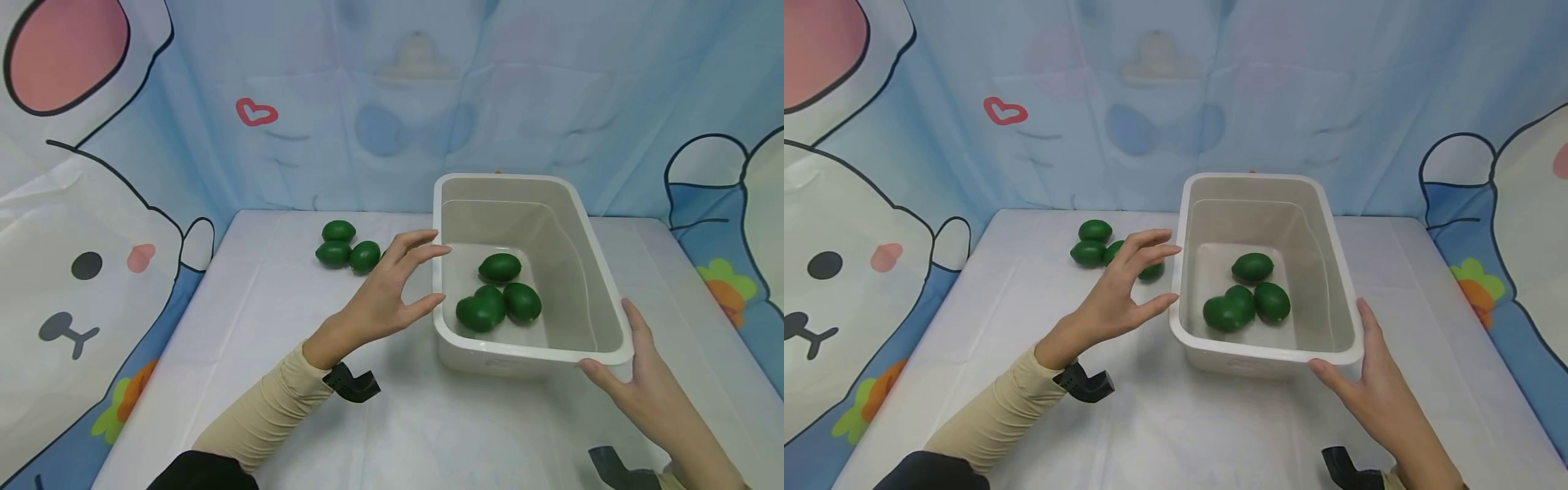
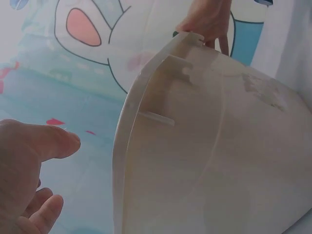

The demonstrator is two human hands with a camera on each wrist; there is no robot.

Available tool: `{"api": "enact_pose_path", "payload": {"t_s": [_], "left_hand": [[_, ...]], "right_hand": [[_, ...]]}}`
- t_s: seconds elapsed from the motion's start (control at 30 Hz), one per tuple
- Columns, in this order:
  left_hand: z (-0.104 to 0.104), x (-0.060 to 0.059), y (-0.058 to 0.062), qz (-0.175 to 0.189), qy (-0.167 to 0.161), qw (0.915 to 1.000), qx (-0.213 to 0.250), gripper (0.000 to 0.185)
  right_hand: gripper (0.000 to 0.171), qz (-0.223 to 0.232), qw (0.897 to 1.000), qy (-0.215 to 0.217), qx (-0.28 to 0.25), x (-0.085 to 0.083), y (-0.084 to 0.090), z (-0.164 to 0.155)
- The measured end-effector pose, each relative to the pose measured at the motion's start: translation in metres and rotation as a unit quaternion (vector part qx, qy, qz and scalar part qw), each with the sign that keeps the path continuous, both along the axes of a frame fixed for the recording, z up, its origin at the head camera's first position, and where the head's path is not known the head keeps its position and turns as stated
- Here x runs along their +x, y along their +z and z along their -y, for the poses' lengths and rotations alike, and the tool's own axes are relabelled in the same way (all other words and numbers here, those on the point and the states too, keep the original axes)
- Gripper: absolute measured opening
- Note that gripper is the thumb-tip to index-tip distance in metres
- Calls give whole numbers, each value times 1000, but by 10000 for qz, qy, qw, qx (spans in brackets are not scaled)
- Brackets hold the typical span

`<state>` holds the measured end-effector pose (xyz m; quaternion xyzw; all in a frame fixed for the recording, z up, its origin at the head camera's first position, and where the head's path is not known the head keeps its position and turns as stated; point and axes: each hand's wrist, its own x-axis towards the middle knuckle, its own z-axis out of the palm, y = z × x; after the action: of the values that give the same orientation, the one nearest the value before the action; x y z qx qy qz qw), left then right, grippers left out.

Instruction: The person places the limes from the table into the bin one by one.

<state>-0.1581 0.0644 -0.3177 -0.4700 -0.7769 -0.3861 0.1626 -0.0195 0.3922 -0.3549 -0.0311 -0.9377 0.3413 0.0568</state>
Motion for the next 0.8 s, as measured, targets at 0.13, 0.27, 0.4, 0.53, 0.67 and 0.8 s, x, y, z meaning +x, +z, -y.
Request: {"api": "enact_pose_path", "payload": {"t_s": [0.13,0.27,0.4,0.53,0.67,0.8], "left_hand": [[1,-1,-1,0,15,10000,-1,57],[1,-1,-1,6,39,10000,-35,57],[2,-1,-1,20,60,10000,-34,57],[3,-2,-1,54,81,9999,-32,57],[6,-4,-1,85,125,9999,-22,57],[10,-8,-4,153,198,9997,-5,58]], "right_hand": [[111,-7,10000,-3,0,0,0,0],[111,1,10000,-10,-1,0,0,0],[112,9,10000,9,-33,0,1,0],[111,-19,10000,56,-74,-1,1,0],[111,-40,9999,75,-102,-1,2,0],[111,-58,9999,84,-102,-1,2,0]]}}
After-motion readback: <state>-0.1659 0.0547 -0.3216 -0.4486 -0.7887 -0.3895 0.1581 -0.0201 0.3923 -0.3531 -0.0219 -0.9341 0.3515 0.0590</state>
